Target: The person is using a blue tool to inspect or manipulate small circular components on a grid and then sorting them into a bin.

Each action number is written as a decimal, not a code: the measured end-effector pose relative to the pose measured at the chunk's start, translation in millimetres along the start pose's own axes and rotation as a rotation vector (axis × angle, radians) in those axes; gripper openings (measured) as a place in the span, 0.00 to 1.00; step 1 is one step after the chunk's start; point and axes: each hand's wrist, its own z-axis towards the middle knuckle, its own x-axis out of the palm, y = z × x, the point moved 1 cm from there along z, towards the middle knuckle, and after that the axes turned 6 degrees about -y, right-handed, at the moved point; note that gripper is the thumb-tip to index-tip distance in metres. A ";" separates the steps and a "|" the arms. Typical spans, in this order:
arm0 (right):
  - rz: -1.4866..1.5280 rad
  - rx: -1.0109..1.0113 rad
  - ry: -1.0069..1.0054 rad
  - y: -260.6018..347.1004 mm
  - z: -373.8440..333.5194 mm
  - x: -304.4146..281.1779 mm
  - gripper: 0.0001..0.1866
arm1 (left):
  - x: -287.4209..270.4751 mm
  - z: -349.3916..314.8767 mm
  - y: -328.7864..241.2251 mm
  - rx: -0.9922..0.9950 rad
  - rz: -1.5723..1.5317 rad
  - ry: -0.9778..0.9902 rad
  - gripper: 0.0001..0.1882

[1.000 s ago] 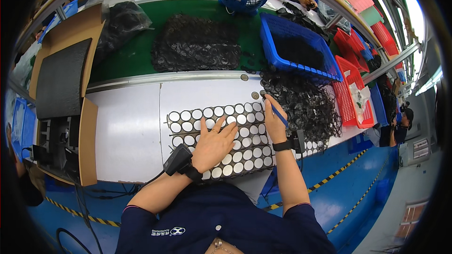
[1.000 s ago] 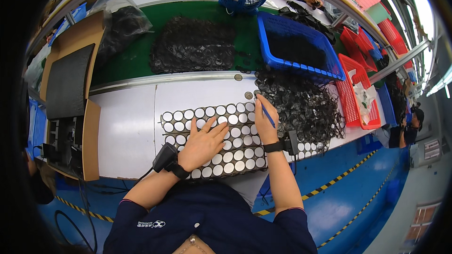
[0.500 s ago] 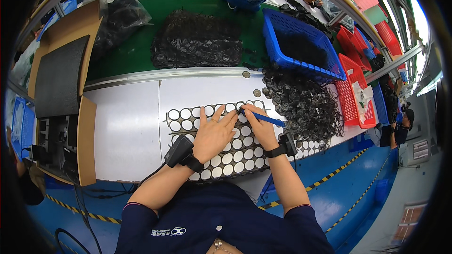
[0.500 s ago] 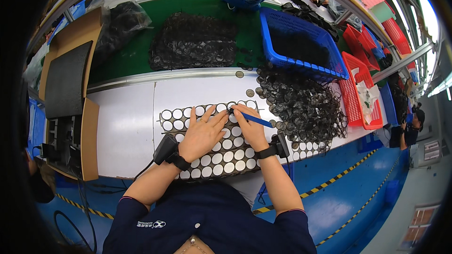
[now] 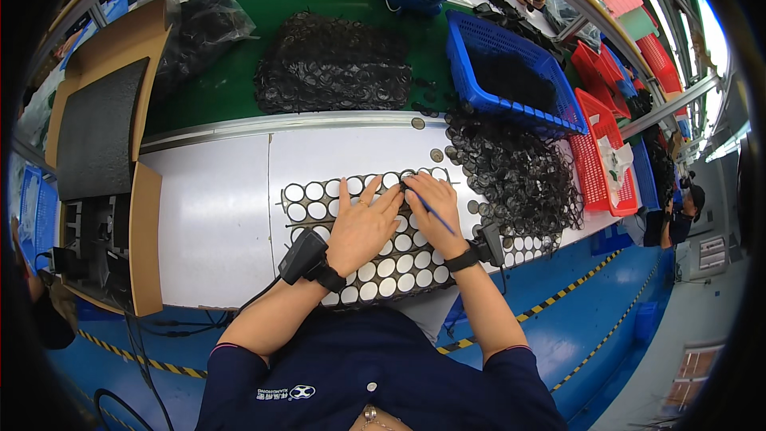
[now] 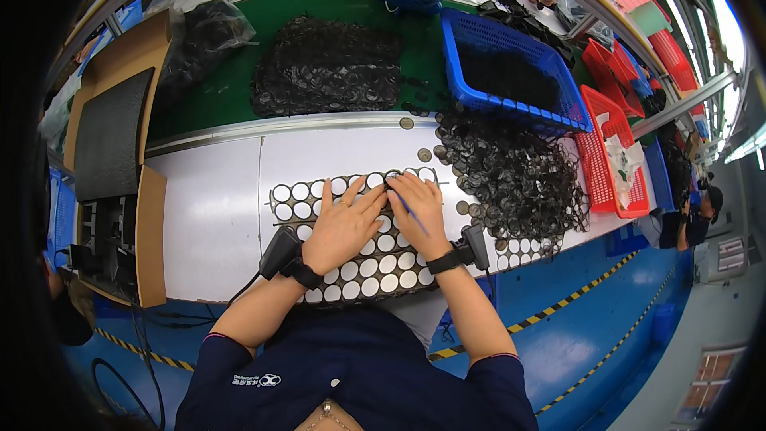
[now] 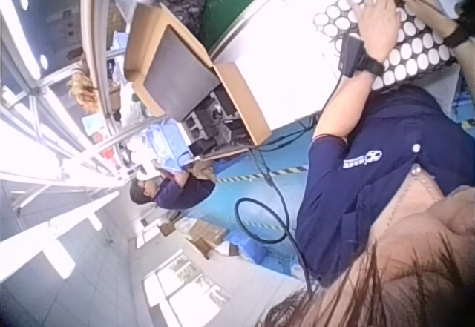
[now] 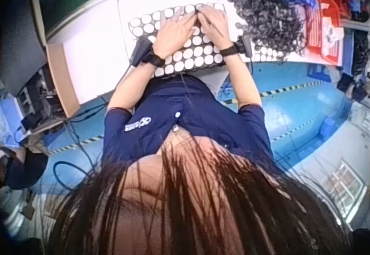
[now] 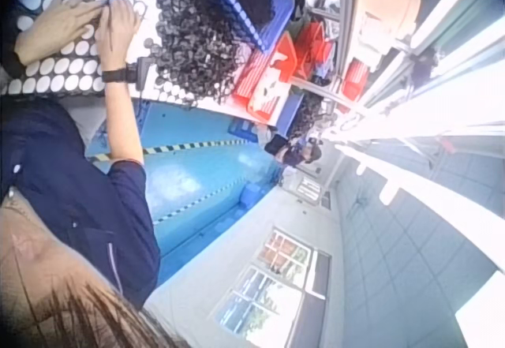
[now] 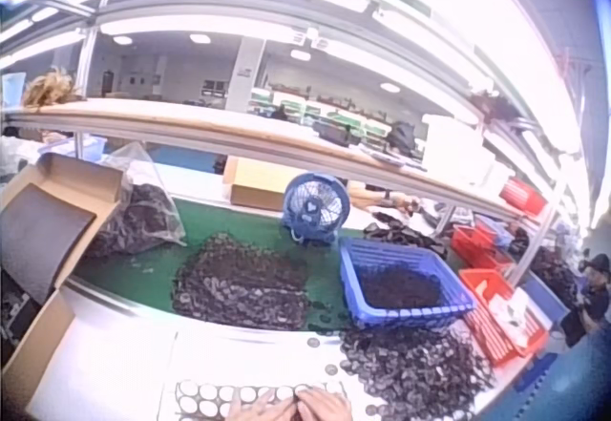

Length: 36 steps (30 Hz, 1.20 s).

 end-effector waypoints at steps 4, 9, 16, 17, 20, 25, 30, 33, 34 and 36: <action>-0.205 -0.209 -0.010 -1.3 7.4 5.1 0.14 | -1.0 0.3 0.1 0.005 0.019 0.012 0.25; 0.583 0.697 -0.279 -47.9 37.2 -16.0 0.18 | -1.5 2.9 0.4 0.014 -0.013 -0.009 0.24; 0.861 0.635 -0.344 -35.4 106.6 -81.6 0.18 | -3.8 3.1 4.6 0.014 0.004 -0.004 0.24; 0.786 0.595 -0.330 -40.5 120.7 -94.3 0.18 | -1.9 2.1 4.7 0.020 0.000 -0.010 0.24; 0.444 0.393 -0.322 -72.0 168.8 -125.7 0.16 | -1.0 -0.9 3.9 0.028 -0.007 -0.016 0.24; 0.073 0.550 -0.159 -144.5 211.4 -138.5 0.16 | -1.6 -2.0 1.6 0.054 -0.015 -0.028 0.24; -0.107 0.493 -0.160 -144.9 230.6 -138.8 0.16 | -4.2 -1.7 3.8 0.039 -0.023 0.012 0.25; 0.104 0.448 -0.149 -132.0 238.0 -136.8 0.16 | -7.2 -0.2 5.4 0.031 -0.004 0.026 0.25; 0.040 0.506 -0.118 -125.9 240.1 -136.8 0.17 | -8.0 0.1 6.1 0.029 -0.001 0.024 0.25; -0.044 0.578 -0.102 -135.1 236.8 -145.1 0.17 | -5.8 4.0 4.9 0.042 -0.031 0.029 0.25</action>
